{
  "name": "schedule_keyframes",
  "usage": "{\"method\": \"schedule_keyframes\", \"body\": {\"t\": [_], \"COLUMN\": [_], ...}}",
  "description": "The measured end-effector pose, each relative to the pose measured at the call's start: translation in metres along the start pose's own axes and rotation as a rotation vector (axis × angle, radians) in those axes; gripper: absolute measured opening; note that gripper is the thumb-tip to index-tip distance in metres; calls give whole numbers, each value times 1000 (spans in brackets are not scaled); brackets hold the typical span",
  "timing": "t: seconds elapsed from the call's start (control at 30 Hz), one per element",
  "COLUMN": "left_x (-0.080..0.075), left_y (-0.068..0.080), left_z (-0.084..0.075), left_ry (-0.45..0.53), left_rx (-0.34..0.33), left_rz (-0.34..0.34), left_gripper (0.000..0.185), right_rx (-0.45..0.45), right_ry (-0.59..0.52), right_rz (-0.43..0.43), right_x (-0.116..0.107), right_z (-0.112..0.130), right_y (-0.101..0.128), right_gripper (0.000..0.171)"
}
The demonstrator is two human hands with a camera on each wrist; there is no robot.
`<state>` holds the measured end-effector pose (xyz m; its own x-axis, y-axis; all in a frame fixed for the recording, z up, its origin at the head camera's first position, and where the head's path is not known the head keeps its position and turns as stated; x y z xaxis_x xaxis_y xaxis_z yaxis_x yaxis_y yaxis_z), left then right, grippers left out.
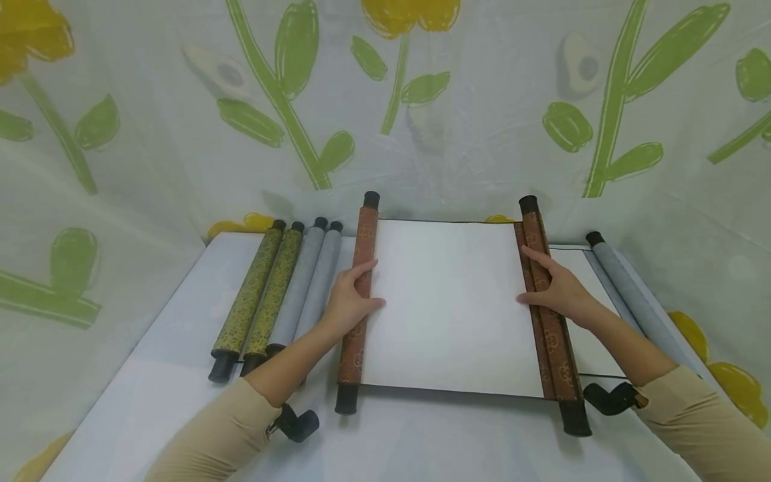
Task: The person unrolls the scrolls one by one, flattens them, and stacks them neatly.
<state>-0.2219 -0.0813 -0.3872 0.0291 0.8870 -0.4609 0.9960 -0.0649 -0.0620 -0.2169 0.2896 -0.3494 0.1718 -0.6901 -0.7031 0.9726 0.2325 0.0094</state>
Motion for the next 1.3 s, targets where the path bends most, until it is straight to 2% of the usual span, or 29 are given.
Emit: {"method": "schedule_keyframes", "body": {"t": [0.3,0.5,0.7,0.9,1.13,1.3], "left_x": [0,-2,-3,-3,-5,-7], "left_y": [-1,0,1,0,1,0], "left_z": [-1,0,0,0,0,0], "left_ry": [-1,11,0,5,-23,-19], "left_rx": [18,42,44,42,74,34], "left_rz": [-26,-26,-24,-22,0,23], "left_gripper": [68,67,63,60,53,53], "right_rx": [-45,-32,-12,-34,-54,-59], "right_ry": [-35,-49,-35,-41,-60,-51], "right_rz": [35,64,53,41,50,79], "right_x": [-5,-7,-9,-11,-12,-18], "right_z": [-3,-7,-8,-8,-7,-9], "right_y": [3,5,6,7,8,7], "right_gripper": [86,80,80,80,80,83]}}
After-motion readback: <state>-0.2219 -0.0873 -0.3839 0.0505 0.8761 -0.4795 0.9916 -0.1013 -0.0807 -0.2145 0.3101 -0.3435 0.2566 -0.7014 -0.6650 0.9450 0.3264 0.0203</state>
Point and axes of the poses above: each hand's wrist, its own y-axis away from the middle knuckle, its own x-axis out of the palm, z = x × y, the point moved 1 cm from there along -y, towards the middle knuckle, and after that the axes turned 3 degrees about -x, right-handed, at the moved point
